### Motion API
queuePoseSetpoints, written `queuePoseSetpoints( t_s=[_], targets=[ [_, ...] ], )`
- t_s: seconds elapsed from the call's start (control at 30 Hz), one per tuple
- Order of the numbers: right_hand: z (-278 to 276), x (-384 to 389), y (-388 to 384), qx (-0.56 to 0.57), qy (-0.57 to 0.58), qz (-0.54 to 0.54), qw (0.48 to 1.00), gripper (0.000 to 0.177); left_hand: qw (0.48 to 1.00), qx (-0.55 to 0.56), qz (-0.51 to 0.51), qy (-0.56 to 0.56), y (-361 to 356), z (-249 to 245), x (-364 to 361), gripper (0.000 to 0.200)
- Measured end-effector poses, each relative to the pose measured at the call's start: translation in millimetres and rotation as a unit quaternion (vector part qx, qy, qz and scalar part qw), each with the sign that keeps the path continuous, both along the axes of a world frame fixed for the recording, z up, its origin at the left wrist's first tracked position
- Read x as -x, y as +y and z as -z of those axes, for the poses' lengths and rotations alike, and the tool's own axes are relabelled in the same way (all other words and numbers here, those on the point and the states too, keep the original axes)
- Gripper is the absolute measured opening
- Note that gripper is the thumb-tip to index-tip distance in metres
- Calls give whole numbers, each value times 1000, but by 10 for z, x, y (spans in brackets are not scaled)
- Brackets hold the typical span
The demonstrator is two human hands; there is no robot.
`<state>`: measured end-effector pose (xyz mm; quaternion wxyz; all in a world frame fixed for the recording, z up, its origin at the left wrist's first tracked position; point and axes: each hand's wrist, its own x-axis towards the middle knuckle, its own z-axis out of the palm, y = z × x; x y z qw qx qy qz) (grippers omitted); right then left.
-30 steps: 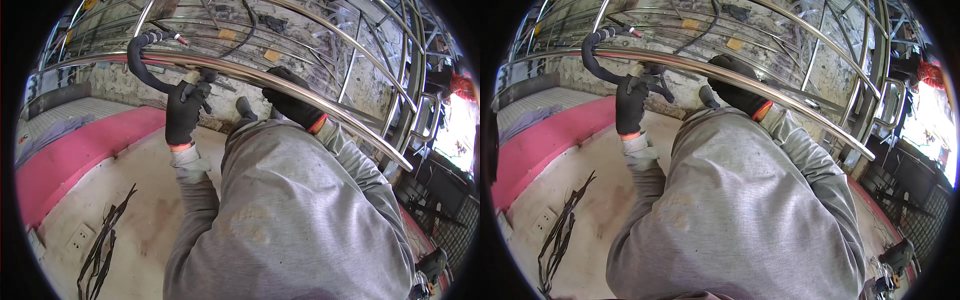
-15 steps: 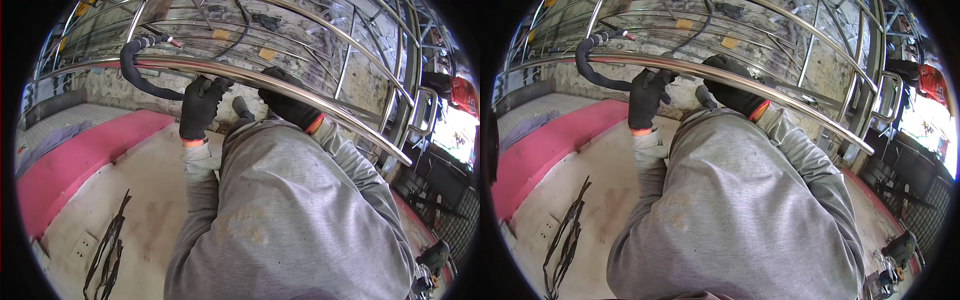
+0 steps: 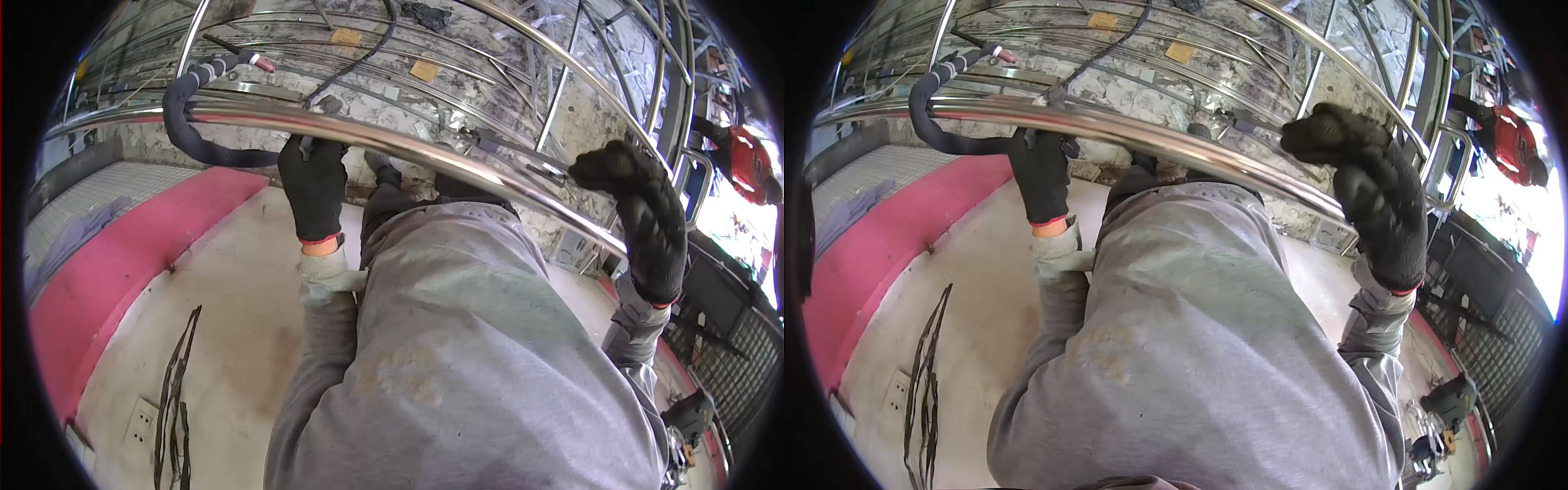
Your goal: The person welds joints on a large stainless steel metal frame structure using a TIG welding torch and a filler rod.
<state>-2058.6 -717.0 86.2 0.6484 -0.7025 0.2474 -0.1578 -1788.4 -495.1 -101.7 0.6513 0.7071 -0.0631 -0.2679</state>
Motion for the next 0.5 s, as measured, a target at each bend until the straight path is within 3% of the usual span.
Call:
queuePoseSetpoints(
  t_s=[0.03,0.07,0.1,0.13,0.17,0.2,0.23,0.27,0.4,0.43,0.5],
  targets=[
    [86,136,-217,65,74,9,995,41,999,-14,-11,45,53,164,-27,24],
    [193,173,-313,65,70,0,995,41,999,-14,-20,42,53,197,-40,24],
    [319,207,-432,25,101,-36,994,38,979,-70,12,-191,32,215,-12,27],
    [431,226,-573,-15,134,-75,988,36,902,-131,42,-409,-25,229,62,30],
    [507,211,-678,14,175,-148,973,32,952,-13,-30,-306,-158,249,179,35],
    [697,310,-722,-86,187,-147,968,30,950,-24,-47,-308,-226,241,218,35],
    [911,369,-749,-84,124,-182,972,30,936,-86,-52,-338,-248,208,238,36],
    [923,331,-783,-91,172,-216,957,31,917,-150,-53,-367,-272,186,269,38],
    [1229,467,-939,-103,178,-353,913,39,954,-151,-112,-232,-350,55,372,35],
    [1307,471,-958,-40,164,-390,905,44,960,-129,-124,-217,-367,63,389,35],
    [1382,457,-973,-38,149,-404,902,45,962,-99,-132,-218,-359,82,427,37]
  ],
)
